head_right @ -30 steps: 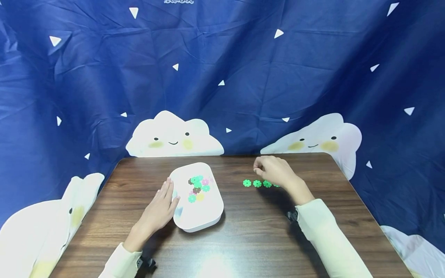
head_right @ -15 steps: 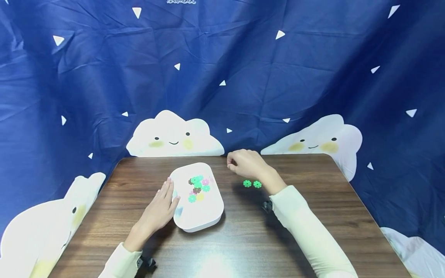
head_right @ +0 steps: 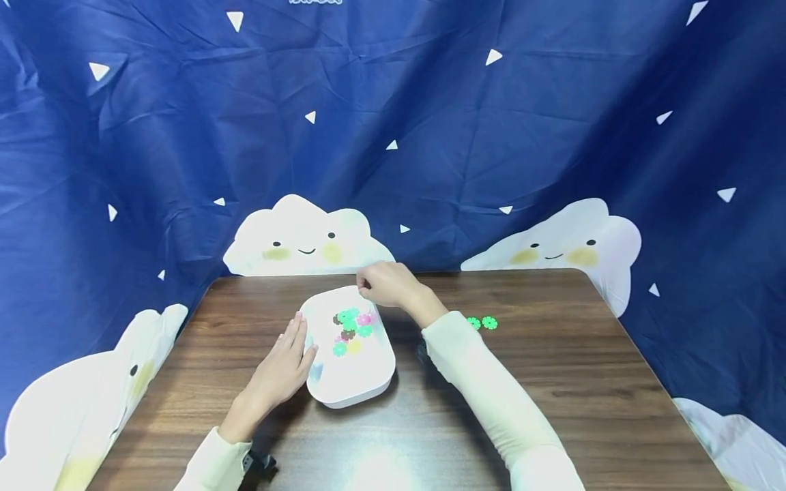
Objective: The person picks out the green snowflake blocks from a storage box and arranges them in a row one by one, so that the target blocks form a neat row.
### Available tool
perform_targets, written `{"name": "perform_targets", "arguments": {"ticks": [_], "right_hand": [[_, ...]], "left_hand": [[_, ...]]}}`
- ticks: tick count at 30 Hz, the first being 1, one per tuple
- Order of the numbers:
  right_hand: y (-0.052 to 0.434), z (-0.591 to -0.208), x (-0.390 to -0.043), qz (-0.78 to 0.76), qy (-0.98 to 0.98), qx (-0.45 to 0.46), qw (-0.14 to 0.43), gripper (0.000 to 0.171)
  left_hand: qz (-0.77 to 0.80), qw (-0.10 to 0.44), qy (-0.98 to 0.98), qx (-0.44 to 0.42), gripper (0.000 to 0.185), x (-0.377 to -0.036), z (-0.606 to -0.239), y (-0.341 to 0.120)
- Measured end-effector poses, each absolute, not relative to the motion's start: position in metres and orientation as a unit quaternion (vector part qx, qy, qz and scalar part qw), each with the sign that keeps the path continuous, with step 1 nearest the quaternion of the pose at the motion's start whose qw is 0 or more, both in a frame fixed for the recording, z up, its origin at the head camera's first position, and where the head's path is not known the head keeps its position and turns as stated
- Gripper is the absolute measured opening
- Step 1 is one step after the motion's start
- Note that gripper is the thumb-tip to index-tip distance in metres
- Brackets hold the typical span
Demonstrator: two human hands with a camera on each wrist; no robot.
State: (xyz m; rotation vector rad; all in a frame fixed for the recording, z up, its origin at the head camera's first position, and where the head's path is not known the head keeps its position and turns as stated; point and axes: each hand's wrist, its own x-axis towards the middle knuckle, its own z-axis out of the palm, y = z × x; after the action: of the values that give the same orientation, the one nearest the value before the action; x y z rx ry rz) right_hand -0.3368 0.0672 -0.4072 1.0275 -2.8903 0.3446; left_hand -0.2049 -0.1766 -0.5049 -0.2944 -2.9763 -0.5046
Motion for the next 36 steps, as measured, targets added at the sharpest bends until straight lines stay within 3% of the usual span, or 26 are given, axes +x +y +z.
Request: {"name": "perform_targets", "arguments": {"ticks": [16, 25, 36], "right_hand": [[0.009, -0.435, -0.355, 0.087, -0.936, 0.34, -0.025, 0.01], [-0.003, -0.453, -0.354, 0.055, -0.947, 0.305, -0.086, 0.007], [-0.01, -0.462, -0.353, -0.022, -0.957, 0.273, -0.096, 0.014]], "left_hand": [[-0.161, 0.065, -0.98, -0.098, 0.067, -0.205, -0.508, -0.18], [-0.155, 0.06, -0.982, -0.094, 0.067, -0.205, -0.508, -0.18], [-0.155, 0.041, -0.983, -0.086, 0.068, -0.204, -0.502, -0.176]]}}
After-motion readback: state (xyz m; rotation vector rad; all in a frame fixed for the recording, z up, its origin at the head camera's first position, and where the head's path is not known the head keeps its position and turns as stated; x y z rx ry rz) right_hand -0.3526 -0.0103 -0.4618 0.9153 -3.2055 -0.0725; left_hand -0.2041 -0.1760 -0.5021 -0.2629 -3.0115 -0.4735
